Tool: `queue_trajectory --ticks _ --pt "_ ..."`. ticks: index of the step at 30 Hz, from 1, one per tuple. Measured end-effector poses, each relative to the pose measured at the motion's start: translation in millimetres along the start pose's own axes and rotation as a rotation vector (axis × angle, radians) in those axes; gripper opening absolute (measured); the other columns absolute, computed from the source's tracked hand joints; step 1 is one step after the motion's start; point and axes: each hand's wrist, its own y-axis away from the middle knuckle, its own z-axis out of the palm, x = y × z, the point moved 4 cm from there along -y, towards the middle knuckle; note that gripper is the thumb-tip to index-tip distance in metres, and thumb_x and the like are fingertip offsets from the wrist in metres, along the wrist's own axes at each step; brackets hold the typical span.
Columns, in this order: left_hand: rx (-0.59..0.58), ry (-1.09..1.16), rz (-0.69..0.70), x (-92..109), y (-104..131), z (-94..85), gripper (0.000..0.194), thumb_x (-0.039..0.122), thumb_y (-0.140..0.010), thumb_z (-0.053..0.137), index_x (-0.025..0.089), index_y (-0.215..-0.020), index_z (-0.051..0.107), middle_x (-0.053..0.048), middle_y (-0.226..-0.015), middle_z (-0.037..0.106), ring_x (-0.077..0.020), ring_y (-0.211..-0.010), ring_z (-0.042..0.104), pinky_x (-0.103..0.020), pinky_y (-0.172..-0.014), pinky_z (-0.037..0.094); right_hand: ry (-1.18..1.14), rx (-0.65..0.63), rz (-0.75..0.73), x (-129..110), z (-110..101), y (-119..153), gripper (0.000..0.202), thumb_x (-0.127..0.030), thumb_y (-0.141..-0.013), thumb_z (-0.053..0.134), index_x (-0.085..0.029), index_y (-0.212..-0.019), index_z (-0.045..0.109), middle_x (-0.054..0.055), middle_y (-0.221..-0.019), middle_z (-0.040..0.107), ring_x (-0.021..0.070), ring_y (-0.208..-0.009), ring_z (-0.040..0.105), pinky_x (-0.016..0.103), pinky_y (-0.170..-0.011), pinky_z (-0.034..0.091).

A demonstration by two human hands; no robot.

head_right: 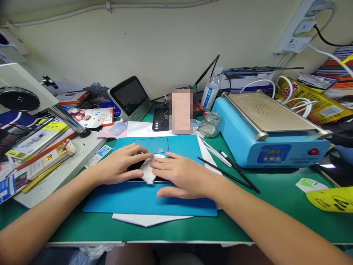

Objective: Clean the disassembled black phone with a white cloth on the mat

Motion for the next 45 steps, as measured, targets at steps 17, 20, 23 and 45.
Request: queue_trajectory --ticks 17,20,23,45 --pt "-0.002 -0.011 0.032 3.3 -0.6 -2.9 0.039 0.041 -0.102 0.049 0.023 -0.135 0.061 -0.012 -0.125 0.059 -0.0257 -0.106 0.059 -0.042 -0.095 0.048 -0.006 0.133 -0.048 -2.3 -8.5 1.4 0.042 -0.041 -0.098 0.064 -0.014 -0.13 0.065 0.013 -0.136 0.065 0.0254 -0.13 0.059 0.046 -0.12 0.038" --pt "-0.011 -0.013 0.021 -1.8 1.3 -5.5 0.04 0.04 -0.101 0.051 0.024 -0.136 0.061 -0.012 -0.125 0.06 -0.0262 -0.108 0.059 -0.042 -0.096 0.047 -0.001 0.129 -0.046 -1.8 -11.3 2.2 0.041 -0.041 -0.098 0.064 -0.015 -0.13 0.065 0.012 -0.136 0.066 0.0263 -0.13 0.059 0.046 -0.118 0.04" --pt "-0.023 -0.011 -0.006 -9.2 5.4 -9.4 0.039 0.04 -0.099 0.054 0.025 -0.134 0.062 -0.011 -0.126 0.06 -0.0265 -0.109 0.059 -0.042 -0.095 0.047 0.009 0.128 -0.042 -1.4 -14.8 3.0 0.041 -0.04 -0.099 0.062 -0.013 -0.129 0.065 0.012 -0.137 0.065 0.0269 -0.13 0.059 0.046 -0.116 0.042" --pt "-0.007 -0.006 -0.006 -1.7 3.2 -4.7 0.075 0.07 -0.087 0.061 0.019 -0.142 0.055 -0.014 -0.126 0.062 -0.0295 -0.106 0.059 -0.044 -0.094 0.049 0.0 0.148 -0.015 0.9 -14.9 2.5 0.026 -0.038 -0.099 0.061 -0.015 -0.1 0.072 0.009 -0.107 0.072 0.0203 -0.096 0.064 0.035 -0.084 0.052"
